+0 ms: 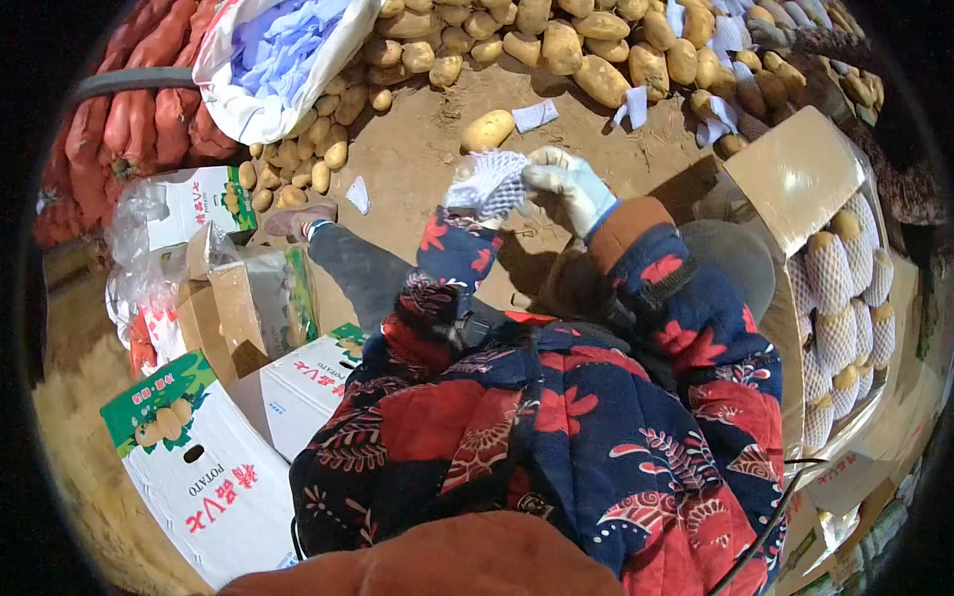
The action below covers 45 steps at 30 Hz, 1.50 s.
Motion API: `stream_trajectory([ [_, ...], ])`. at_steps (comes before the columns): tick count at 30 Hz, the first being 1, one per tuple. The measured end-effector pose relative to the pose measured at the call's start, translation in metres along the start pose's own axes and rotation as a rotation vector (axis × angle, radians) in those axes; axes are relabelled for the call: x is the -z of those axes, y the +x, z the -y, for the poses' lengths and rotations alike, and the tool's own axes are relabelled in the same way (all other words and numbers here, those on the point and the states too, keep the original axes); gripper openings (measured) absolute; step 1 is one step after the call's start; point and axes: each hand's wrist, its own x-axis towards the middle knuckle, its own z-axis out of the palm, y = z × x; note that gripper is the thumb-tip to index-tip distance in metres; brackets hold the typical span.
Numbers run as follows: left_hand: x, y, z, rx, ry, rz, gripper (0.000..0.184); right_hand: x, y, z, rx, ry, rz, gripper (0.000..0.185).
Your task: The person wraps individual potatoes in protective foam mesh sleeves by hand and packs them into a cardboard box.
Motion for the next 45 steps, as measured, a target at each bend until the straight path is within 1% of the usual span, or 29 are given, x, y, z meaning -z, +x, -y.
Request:
stream_trajectory([
  [2, 0.027, -0.009, 0.006, 0.108, 0.166, -0.142, 0.032, -0.016, -0.008, 0.006, -0.16, 0.164, 0.168, 0.024],
  [5, -0.016, 0.011, -0.013, 0.476, 0.652, -0.543, 0.025, -0.028, -0.015, -0.004, -0.241, -0.144, 0.138, 0.032],
  [6, -0.017, 0.014, -0.013, 0.61, 0.814, -0.668, 0.023, -0.027, -0.01, -0.02, -0.256, -0.01, 0.128, 0.027],
  [7, -0.007, 0.021, -0.004, 0.549, 0.938, -0.755, 0.03, -0.019, -0.011, -0.018, -0.387, -0.21, 0.189, 0.024],
  [8, 0.024, 0.024, 0.003, 0.438, 1.258, -0.668, 0.044, -0.021, -0.012, -0.006, -0.518, -0.412, 0.25, 0.022],
  [9, 0.049, 0.03, 0.003, 0.426, 1.8, -0.6, 0.053, -0.034, -0.018, -0.006, -0.338, -0.313, 0.254, 0.019],
  [10, 0.07, 0.036, -0.002, 0.385, 2.339, -0.484, 0.063, -0.03, -0.017, -0.005, -0.478, -0.332, 0.226, 0.02],
  [12, 0.097, 0.047, -0.017, 0.799, 2.189, -0.484, 0.076, -0.032, -0.017, -0.003, -0.311, -0.398, 0.256, 0.022],
  [14, 0.131, 0.049, -0.023, 0.98, 2.327, -0.378, 0.081, -0.026, -0.012, -0.012, -0.307, -0.31, 0.184, 0.02],
  [16, 0.142, 0.055, -0.025, 1.074, 2.247, -0.471, 0.085, -0.019, -0.009, -0.013, -0.281, -0.355, 0.152, 0.02],
  [17, 0.142, 0.06, -0.026, 1.074, 2.245, -0.461, 0.085, -0.018, -0.006, -0.009, -0.27, -0.383, 0.156, 0.02],
  [19, 0.138, 0.057, -0.028, 1.077, 1.921, -0.803, 0.077, -0.013, -0.003, -0.014, -0.197, -0.335, 0.052, 0.024],
  [20, 0.146, 0.046, -0.024, 1.079, 1.926, -0.801, 0.077, -0.012, 0.001, -0.013, -0.171, -0.298, -0.03, 0.026],
  [21, 0.154, 0.028, -0.02, 0.978, 1.28, -0.929, 0.07, -0.005, 0.012, -0.013, -0.053, -0.245, 0.003, 0.032],
  [22, 0.165, 0.017, -0.015, 0.825, 0.649, -0.973, 0.063, 0.001, 0.013, -0.015, 0.018, -0.241, -0.174, 0.039],
  [24, 0.133, 0.001, 0.009, 0.474, 0.35, -1.014, 0.06, 0.04, 0.037, -0.029, 0.431, -0.749, -0.229, 0.049],
  [25, 0.069, 0.013, -0.004, 0.524, 0.304, -1.149, 0.059, 0.033, 0.041, -0.022, 0.539, -0.866, -0.229, 0.052],
  [27, 0.034, 0.004, 0.007, 0.519, 0.478, -0.94, 0.05, 0.021, 0.043, -0.017, 0.702, -1.03, -0.277, 0.06],
  [28, 0.007, 0.004, 0.007, 0.453, 0.57, -0.846, 0.05, 0.021, 0.043, -0.013, 0.711, -1.029, -0.265, 0.06],
  [30, 0.005, -0.001, -0.003, 0.516, 0.228, -0.887, 0.049, 0.02, 0.039, 0.002, 0.461, -0.661, -0.213, 0.059],
  [31, 0.014, -0.004, -0.005, 0.519, 0.059, -0.85, 0.051, 0.013, 0.033, 0.009, 0.228, -0.282, -0.156, 0.054],
  [32, 0.019, -0.004, 0.002, 0.476, -0.064, -0.799, 0.053, 0.021, 0.029, 0.013, 0.058, -0.158, -0.016, 0.058],
  [34, -0.023, 0.032, -0.005, 0.076, 1.012, 0.191, 0.037, -0.009, 0.016, 0.008, 0.053, 0.138, 0.023, 0.063],
  [36, -0.028, 0.01, -0.011, -0.002, 1.043, 0.105, 0.029, -0.018, 0.007, 0.012, -0.017, 0.114, 0.158, 0.066],
  [37, -0.028, 0.001, -0.015, 0.001, 0.952, -0.058, 0.028, -0.021, 0.002, 0.013, -0.086, 0.091, 0.276, 0.068],
  [41, -0.065, -0.004, -0.048, 0.01, 0.539, -0.663, 0.026, -0.004, 0.01, 0.016, 0.007, -0.045, 0.338, 0.063],
  [42, -0.07, -0.002, -0.051, 0.012, 0.431, -0.804, 0.026, 0.013, 0.014, 0.023, -0.07, -0.252, 0.167, 0.063],
  [44, -0.065, -0.002, -0.046, -0.261, 0.586, -0.804, 0.027, 0.013, 0.029, 0.024, 0.31, -0.87, 0.037, 0.062],
  [45, -0.072, -0.011, -0.046, -0.198, 1.154, -0.713, 0.028, 0.009, 0.024, 0.025, 0.393, -1.169, -0.083, 0.058],
])
